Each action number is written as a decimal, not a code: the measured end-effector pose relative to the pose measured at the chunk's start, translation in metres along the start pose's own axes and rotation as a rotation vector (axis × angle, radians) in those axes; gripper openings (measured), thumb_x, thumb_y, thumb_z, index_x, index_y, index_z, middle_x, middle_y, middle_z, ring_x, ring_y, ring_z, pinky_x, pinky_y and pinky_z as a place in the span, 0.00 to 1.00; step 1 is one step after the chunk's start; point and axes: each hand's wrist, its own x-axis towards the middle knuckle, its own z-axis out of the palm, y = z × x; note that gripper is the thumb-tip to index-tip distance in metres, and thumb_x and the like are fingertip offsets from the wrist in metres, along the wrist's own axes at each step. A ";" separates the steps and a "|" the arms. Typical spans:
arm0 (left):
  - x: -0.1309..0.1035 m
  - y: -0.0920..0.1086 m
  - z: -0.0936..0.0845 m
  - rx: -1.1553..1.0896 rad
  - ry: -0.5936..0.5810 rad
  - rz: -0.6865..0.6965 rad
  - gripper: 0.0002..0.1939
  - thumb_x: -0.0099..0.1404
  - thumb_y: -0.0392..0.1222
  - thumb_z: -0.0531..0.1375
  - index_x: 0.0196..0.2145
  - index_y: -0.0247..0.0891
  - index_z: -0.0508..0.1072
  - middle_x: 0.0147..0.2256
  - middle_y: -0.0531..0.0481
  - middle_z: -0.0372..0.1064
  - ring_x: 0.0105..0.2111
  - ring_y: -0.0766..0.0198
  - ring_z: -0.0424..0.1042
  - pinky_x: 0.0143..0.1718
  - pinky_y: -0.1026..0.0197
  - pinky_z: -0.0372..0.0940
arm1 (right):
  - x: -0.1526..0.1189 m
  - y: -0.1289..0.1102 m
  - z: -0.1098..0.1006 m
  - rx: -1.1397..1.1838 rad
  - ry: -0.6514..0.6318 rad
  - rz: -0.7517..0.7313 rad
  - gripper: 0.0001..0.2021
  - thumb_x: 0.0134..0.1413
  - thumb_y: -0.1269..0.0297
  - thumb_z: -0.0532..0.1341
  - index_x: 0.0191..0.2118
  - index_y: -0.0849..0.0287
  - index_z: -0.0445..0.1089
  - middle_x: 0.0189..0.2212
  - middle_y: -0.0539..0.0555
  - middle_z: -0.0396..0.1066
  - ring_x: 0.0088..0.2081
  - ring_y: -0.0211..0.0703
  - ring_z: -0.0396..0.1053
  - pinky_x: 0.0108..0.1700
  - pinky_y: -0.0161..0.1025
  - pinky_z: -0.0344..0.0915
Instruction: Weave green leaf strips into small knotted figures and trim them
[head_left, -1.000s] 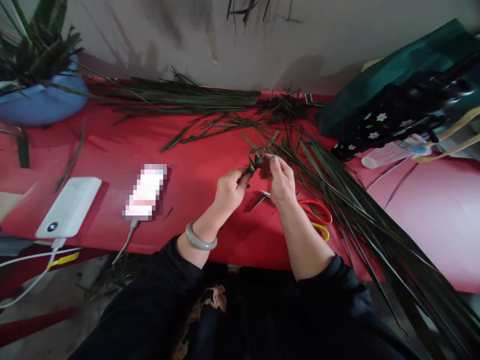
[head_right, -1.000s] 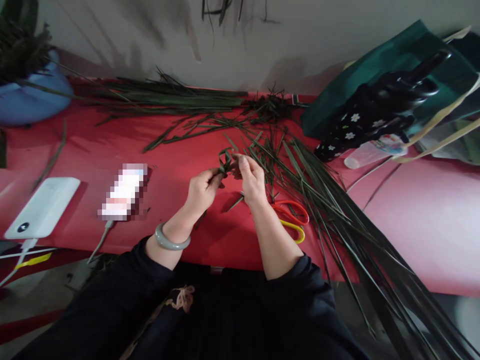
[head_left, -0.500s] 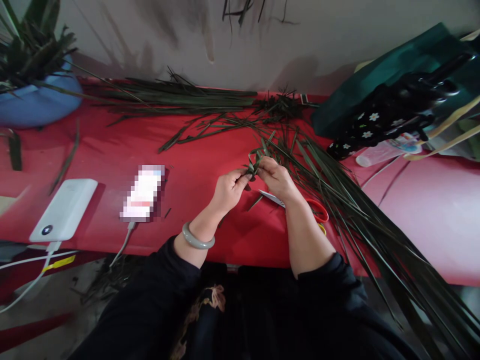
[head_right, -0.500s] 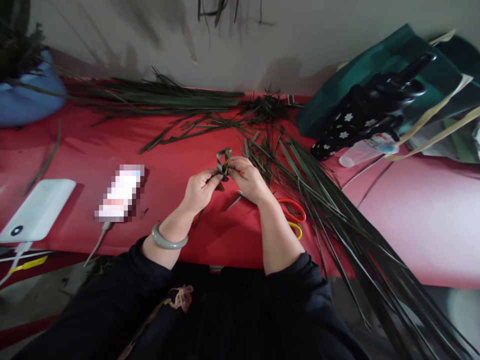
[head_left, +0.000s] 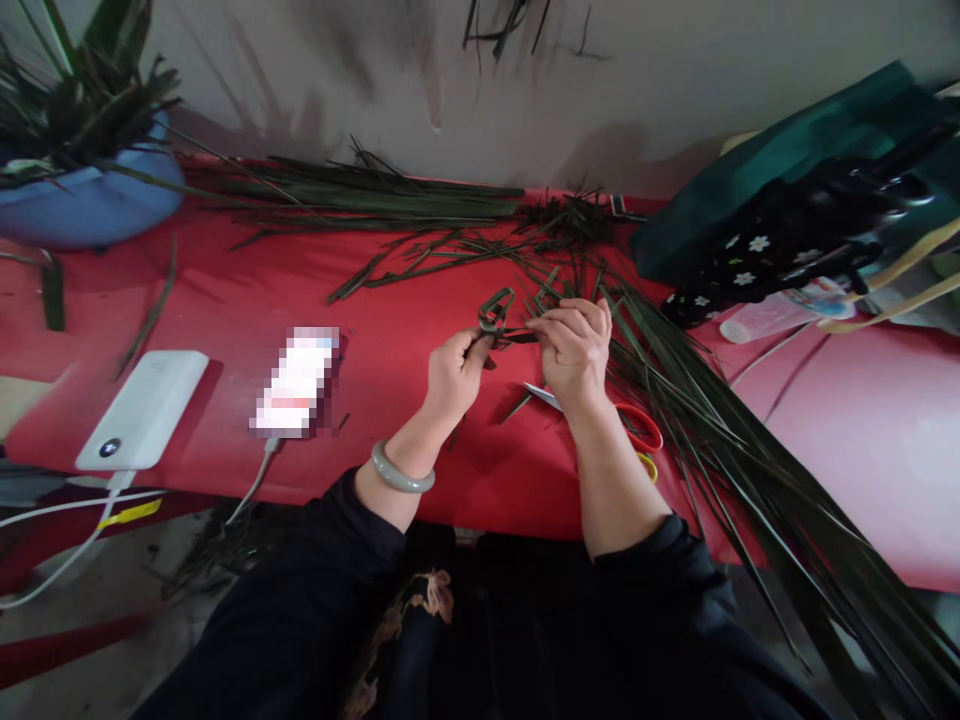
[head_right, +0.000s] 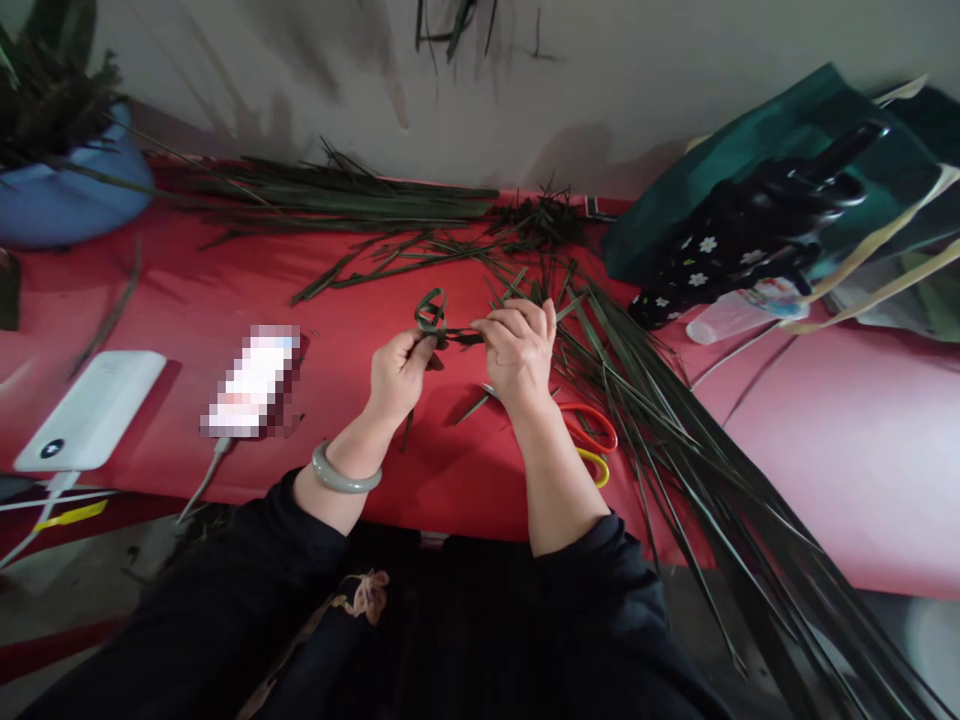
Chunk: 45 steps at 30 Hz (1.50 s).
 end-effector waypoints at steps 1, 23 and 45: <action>0.000 -0.001 0.000 -0.004 0.015 -0.009 0.09 0.65 0.42 0.54 0.33 0.36 0.72 0.26 0.50 0.74 0.22 0.71 0.72 0.25 0.69 0.65 | -0.001 0.001 0.001 0.001 0.002 0.005 0.11 0.58 0.63 0.55 0.34 0.46 0.76 0.34 0.50 0.74 0.49 0.47 0.64 0.62 0.57 0.45; 0.001 -0.001 0.002 -0.057 -0.089 -0.071 0.08 0.64 0.39 0.54 0.32 0.35 0.72 0.27 0.50 0.74 0.20 0.72 0.71 0.23 0.70 0.65 | -0.001 -0.003 0.003 0.357 -0.117 0.130 0.13 0.53 0.63 0.59 0.44 0.55 0.72 0.43 0.56 0.74 0.51 0.49 0.67 0.55 0.51 0.60; -0.001 0.002 0.005 -0.084 -0.312 -0.075 0.09 0.64 0.39 0.55 0.29 0.35 0.72 0.25 0.51 0.73 0.17 0.73 0.67 0.22 0.70 0.63 | 0.001 -0.005 -0.003 1.162 -0.369 0.514 0.10 0.40 0.68 0.63 0.34 0.57 0.69 0.30 0.48 0.71 0.33 0.35 0.68 0.40 0.37 0.67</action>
